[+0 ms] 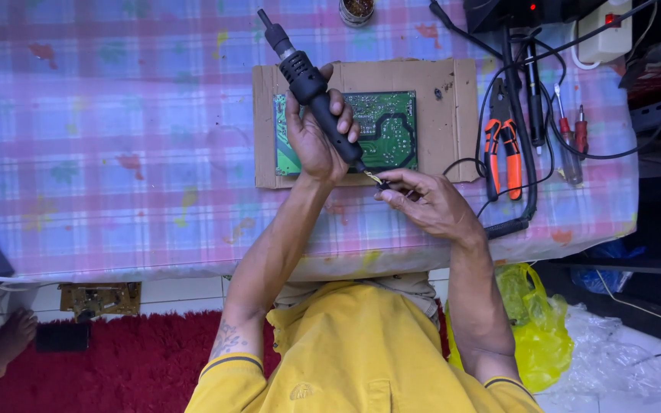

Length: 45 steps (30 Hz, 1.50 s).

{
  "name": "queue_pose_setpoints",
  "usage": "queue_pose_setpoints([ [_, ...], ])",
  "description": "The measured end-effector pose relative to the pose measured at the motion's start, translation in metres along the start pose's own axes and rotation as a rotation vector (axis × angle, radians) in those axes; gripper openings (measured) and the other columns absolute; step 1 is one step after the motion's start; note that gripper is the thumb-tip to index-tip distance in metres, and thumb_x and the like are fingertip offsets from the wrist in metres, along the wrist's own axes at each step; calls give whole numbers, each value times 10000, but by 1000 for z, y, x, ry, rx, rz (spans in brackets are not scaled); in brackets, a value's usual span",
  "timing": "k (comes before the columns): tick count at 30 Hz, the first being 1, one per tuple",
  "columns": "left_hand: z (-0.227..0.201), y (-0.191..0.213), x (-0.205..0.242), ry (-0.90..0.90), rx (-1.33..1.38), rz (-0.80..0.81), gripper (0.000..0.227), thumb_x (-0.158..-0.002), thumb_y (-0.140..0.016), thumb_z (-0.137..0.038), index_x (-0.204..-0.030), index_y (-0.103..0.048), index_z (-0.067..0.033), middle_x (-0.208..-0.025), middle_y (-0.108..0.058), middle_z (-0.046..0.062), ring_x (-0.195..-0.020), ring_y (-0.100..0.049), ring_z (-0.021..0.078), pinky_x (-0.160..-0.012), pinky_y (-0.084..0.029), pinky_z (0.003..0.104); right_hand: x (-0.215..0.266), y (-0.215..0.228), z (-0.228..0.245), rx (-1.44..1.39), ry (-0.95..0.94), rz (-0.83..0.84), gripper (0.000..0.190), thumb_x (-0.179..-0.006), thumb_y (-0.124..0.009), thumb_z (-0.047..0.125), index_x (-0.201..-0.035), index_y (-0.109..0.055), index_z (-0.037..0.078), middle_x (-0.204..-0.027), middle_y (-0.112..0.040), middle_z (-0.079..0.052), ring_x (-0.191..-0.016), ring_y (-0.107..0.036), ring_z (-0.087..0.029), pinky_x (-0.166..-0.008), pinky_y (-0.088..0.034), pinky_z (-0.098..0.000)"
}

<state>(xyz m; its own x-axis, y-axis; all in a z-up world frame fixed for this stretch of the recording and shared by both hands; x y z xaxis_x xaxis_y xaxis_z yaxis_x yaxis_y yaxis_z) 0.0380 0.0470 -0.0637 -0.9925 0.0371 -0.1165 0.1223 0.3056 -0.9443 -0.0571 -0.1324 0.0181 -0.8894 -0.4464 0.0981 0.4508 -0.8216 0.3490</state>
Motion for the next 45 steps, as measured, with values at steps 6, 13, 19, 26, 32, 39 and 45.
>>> queue_pose_setpoints([
  [6,0,-7,-1,-20,11,-42,577,-1105,-314,-570,-1200,-560,-57,-1054,-549,98,-828,-625,231,-692,-604,375,4,0,-15,-13,-13,-65,381,-922,-792,204,-1264,-711,57,-916,-786,-120,-866,-684,-136,-728,-558,-269],
  [13,1,-11,-1,-18,33,-50,473,-1115,-376,-527,-1183,-552,-93,-1089,-568,77,-879,-651,200,-761,-617,343,8,-1,-22,-13,7,-104,372,-910,-807,175,-1258,-720,73,-911,-782,-121,-858,-704,-167,-737,-577,-281],
  [19,0,-6,-2,3,31,-50,429,-1115,-414,-494,-1195,-553,-97,-1116,-585,60,-921,-668,185,-813,-648,342,10,-1,-18,-22,56,-140,362,-929,-791,165,-1274,-716,83,-898,-766,-136,-857,-711,-181,-723,-580,-294],
  [26,4,-7,1,66,76,-17,632,-1121,-377,-536,-1502,-427,-34,-1153,-617,108,-892,-649,201,-752,-625,380,8,-3,-1,88,-23,-82,394,-951,-717,272,-1310,-695,110,-988,-751,-83,-876,-680,-161,-725,-542,-303],
  [32,0,-20,5,118,119,2,676,-1107,-385,-518,-1555,-367,-12,-987,-595,85,-730,-579,159,-585,-539,325,7,-4,2,210,-26,-12,463,-973,-638,383,-1366,-653,137,-1189,-741,-24,-979,-672,-165,-753,-519,-310],
  [39,1,-27,9,146,73,23,748,-1066,-402,-528,-1539,-379,50,-840,-520,60,-680,-510,179,-569,-501,350,6,-7,3,193,-39,29,509,-964,-637,407,-1388,-634,126,-1180,-723,-37,-973,-643,-166,-684,-521,-315],
  [45,3,-16,6,148,-11,105,720,-1076,-273,-607,-1361,-557,-10,-933,-484,125,-768,-542,271,-650,-577,448,5,-7,-2,75,57,-48,442,-954,-748,199,-1355,-671,31,-1071,-728,-267,-1018,-718,-343,-803,-605,-399],
])
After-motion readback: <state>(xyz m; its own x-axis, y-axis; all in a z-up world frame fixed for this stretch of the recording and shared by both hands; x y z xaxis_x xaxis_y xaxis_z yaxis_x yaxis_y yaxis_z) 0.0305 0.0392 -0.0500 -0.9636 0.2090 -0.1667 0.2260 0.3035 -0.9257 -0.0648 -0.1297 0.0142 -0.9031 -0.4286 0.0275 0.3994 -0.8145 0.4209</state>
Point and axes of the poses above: each hand's wrist, its own x-axis away from the middle knuckle, its own y-axis out of the back of the hand, z = x × y, the point moved 3 cm from there along -x, towards the middle knuckle
